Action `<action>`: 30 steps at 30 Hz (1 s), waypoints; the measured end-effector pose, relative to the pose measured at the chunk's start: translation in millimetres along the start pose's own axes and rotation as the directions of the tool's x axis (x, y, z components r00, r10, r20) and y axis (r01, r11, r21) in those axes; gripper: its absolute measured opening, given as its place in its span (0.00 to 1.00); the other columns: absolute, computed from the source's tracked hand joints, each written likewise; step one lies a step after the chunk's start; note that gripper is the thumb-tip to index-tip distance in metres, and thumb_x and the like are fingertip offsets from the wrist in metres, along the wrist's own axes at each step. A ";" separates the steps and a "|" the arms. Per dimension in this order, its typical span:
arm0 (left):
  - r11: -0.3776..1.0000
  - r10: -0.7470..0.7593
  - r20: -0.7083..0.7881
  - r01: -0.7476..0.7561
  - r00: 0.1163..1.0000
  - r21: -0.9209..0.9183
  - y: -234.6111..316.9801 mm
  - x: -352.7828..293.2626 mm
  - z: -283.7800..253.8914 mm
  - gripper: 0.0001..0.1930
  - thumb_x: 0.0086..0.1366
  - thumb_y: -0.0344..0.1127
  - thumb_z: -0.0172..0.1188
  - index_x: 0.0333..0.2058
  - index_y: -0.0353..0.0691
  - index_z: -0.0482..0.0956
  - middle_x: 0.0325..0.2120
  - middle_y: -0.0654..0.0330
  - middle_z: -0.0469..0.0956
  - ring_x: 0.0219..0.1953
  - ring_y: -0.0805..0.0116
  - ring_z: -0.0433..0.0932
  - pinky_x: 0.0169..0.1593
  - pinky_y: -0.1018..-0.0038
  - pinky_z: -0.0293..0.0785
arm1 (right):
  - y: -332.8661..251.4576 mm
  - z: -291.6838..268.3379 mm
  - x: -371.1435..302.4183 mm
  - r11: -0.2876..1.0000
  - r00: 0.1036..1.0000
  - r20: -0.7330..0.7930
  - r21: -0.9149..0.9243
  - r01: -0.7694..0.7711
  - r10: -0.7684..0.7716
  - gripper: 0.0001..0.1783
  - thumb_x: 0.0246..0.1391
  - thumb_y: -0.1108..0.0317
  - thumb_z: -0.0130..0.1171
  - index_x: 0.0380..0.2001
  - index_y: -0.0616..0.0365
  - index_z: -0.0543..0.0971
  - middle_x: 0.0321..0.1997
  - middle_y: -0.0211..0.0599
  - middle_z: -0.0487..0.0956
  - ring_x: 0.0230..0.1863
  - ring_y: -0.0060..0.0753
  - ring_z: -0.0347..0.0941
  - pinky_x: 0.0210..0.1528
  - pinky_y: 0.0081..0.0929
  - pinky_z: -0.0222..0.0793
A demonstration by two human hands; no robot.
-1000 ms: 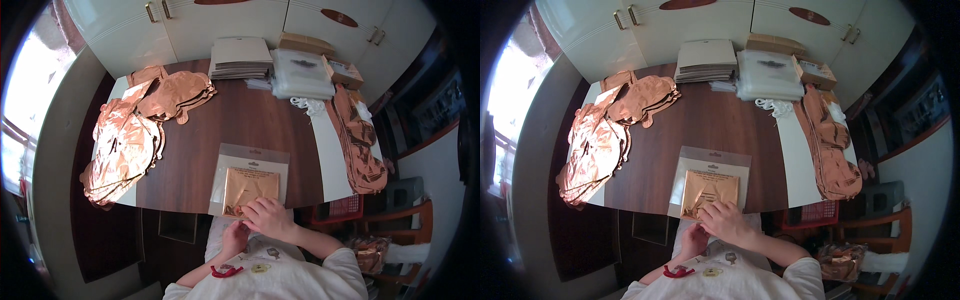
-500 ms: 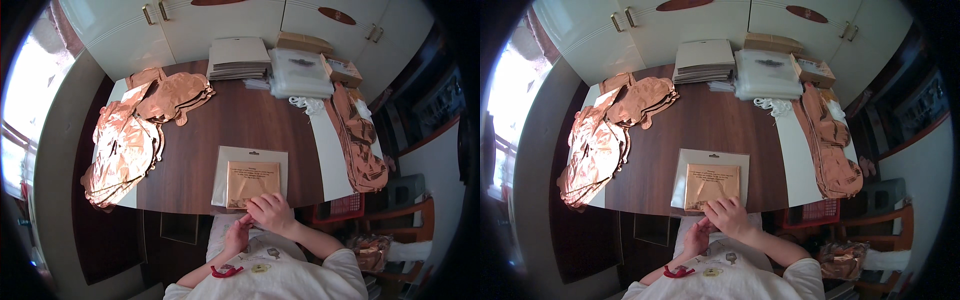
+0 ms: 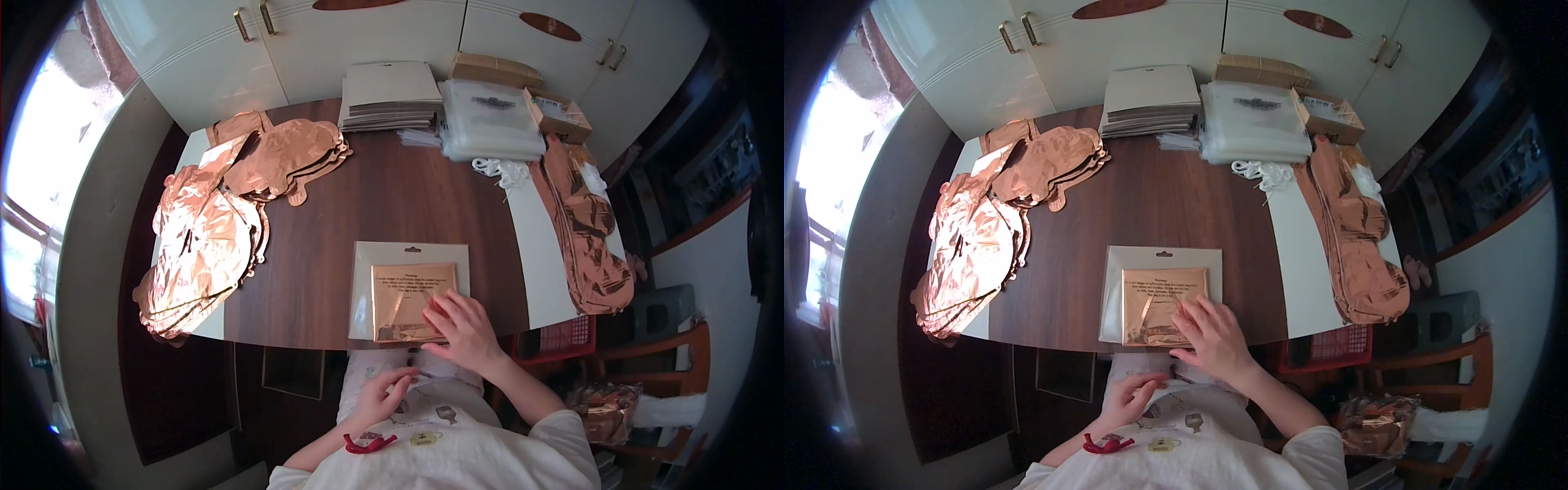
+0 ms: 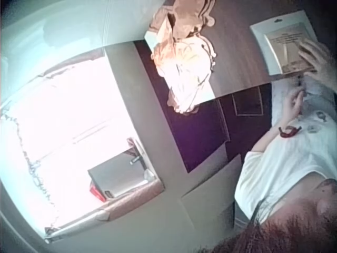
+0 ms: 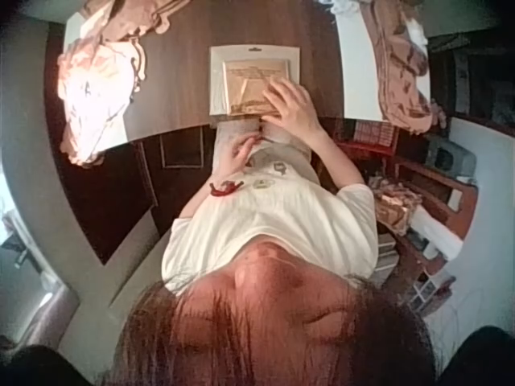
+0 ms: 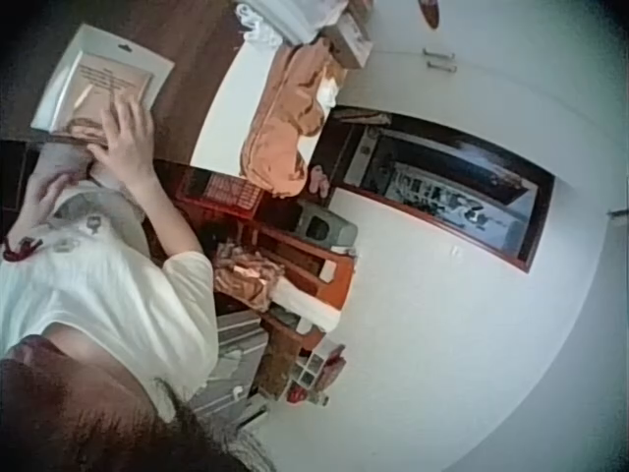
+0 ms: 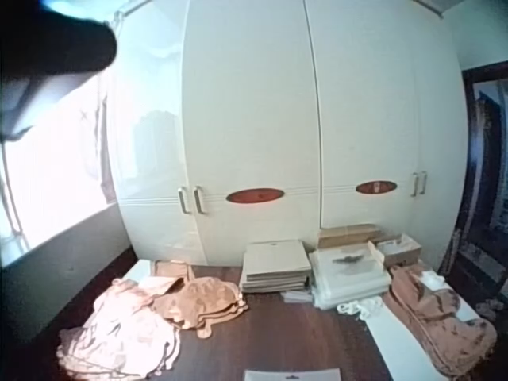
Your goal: Packaging a foil balloon into a plastic sleeve with a cardboard backing.
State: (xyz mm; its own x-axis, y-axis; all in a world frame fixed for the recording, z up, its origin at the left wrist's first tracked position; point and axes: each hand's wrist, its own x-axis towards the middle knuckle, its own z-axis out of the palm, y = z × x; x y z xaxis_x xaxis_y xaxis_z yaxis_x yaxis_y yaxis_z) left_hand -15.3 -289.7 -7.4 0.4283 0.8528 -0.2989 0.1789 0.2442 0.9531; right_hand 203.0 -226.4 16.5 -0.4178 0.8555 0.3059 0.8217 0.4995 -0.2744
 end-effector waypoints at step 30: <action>-0.054 0.607 0.346 -0.397 0.716 0.916 41.3 64.7 -78.3 0.21 0.53 0.38 0.64 0.46 0.40 0.75 0.44 0.56 0.76 0.46 0.60 0.78 0.41 0.71 0.80 | 11.9 7.0 20.4 0.935 0.936 -0.075 -0.122 0.334 -0.345 0.15 0.42 0.66 0.60 0.37 0.55 0.79 0.44 0.31 0.78 0.46 0.35 0.75 0.48 0.31 0.74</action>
State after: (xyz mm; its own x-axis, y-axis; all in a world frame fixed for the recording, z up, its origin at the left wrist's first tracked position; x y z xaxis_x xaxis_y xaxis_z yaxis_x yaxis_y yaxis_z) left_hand -49.5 -188.2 16.4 0.7212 0.5989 0.3481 0.6321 -0.7746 0.0232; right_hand 201.6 -202.0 13.1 -0.6450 0.6182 0.4492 0.6755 0.7361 -0.0430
